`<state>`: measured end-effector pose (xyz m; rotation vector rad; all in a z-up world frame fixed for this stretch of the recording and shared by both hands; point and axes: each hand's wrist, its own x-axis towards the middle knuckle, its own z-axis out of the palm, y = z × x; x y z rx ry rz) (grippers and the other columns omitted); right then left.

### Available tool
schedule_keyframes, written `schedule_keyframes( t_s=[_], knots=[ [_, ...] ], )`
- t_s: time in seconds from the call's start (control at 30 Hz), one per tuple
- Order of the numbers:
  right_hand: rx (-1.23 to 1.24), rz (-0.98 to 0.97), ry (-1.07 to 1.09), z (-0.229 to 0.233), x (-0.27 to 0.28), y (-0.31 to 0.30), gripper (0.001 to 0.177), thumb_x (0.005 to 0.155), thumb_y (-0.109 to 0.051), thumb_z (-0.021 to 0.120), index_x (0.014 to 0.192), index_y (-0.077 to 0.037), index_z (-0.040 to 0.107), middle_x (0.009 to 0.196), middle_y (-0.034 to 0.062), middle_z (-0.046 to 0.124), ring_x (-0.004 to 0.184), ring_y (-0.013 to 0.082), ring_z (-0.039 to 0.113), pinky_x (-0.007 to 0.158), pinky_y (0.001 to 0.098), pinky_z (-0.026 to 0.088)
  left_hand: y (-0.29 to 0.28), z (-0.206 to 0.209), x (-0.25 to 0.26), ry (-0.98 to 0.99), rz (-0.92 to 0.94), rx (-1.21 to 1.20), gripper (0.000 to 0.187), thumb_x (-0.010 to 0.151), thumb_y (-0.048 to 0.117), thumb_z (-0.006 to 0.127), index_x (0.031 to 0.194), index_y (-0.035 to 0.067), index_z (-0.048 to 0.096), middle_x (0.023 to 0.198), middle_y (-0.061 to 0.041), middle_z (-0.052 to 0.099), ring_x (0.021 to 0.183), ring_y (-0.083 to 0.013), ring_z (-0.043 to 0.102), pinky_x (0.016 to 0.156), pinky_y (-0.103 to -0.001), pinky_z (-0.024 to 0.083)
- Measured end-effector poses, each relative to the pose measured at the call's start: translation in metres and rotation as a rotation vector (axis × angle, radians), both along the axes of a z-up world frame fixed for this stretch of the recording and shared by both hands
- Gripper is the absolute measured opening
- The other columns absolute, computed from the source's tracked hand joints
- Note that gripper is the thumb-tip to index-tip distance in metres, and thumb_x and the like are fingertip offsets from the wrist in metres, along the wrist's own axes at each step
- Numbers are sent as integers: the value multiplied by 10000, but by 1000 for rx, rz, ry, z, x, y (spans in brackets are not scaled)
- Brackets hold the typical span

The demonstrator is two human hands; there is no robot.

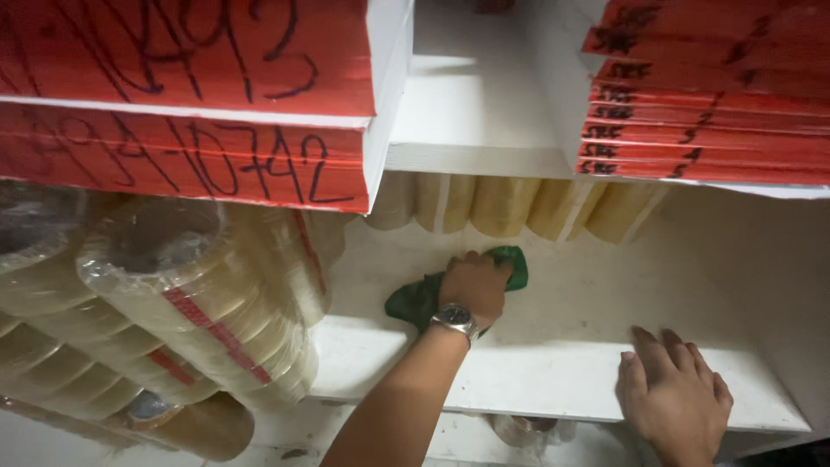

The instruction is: The person wipes a white shelf with a green cloth, moving from right to left and back again to clean the surface. After cleaning, the person picks up a stack of clear tape rolls from the shelf and places them on a nearby surface.

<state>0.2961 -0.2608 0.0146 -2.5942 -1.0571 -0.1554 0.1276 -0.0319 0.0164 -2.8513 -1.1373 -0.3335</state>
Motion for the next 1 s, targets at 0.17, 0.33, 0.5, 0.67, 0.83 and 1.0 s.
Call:
schedule_keyframes(
  t_s=[0.17, 0.33, 0.5, 0.67, 0.83, 1.0],
  knots=[
    [14, 23, -34, 2, 0, -4, 562, 911, -499, 374, 1428, -420, 580, 1576, -31, 525, 1513, 204, 405, 1199, 532, 273, -17, -2, -8, -9, -34, -28, 408, 792, 106, 553, 1173, 205, 660, 1054, -119, 685, 964, -346, 606, 762, -511, 465],
    [16, 33, -45, 12, -6, -9, 556, 917, -525, 384, 1424, -425, 587, 1562, -43, 538, 1500, 202, 425, 1195, 525, 280, -45, 4, -18, 77, -20, -115, 447, 847, 105, 550, 1277, 196, 629, 1161, -147, 651, 1050, -349, 582, 834, -518, 456],
    [14, 32, 10, 22, -14, -15, 598, 912, -485, 317, 1450, -403, 564, 1591, -19, 512, 1551, 237, 369, 1216, 544, 247, -72, -4, -34, -51, -89, 61, 426, 765, 161, 599, 1185, 180, 667, 1005, -139, 671, 869, -353, 601, 633, -506, 459],
    [-9, 27, 52, 24, -13, -18, 603, 917, -511, 331, 1471, -414, 549, 1622, 4, 478, 1560, 231, 346, 1234, 529, 209, -105, 9, -54, -95, -124, 105, 390, 736, 140, 636, 1119, 182, 692, 944, -133, 683, 861, -344, 628, 640, -500, 483],
    [-29, 40, 51, 28, -16, -19, 607, 914, -500, 318, 1470, -402, 539, 1627, 0, 470, 1560, 247, 348, 1231, 557, 227, -118, 14, -61, -22, -108, 86, 428, 763, 156, 643, 1188, 201, 664, 987, -127, 685, 887, -340, 622, 686, -500, 486],
    [-41, 25, 66, 31, -18, -18, 613, 907, -492, 331, 1469, -397, 556, 1623, 10, 475, 1566, 246, 338, 1223, 531, 225, -123, 15, -62, 30, -90, 57, 455, 784, 121, 618, 1231, 204, 651, 992, -135, 683, 932, -340, 611, 682, -506, 496]
  ],
)
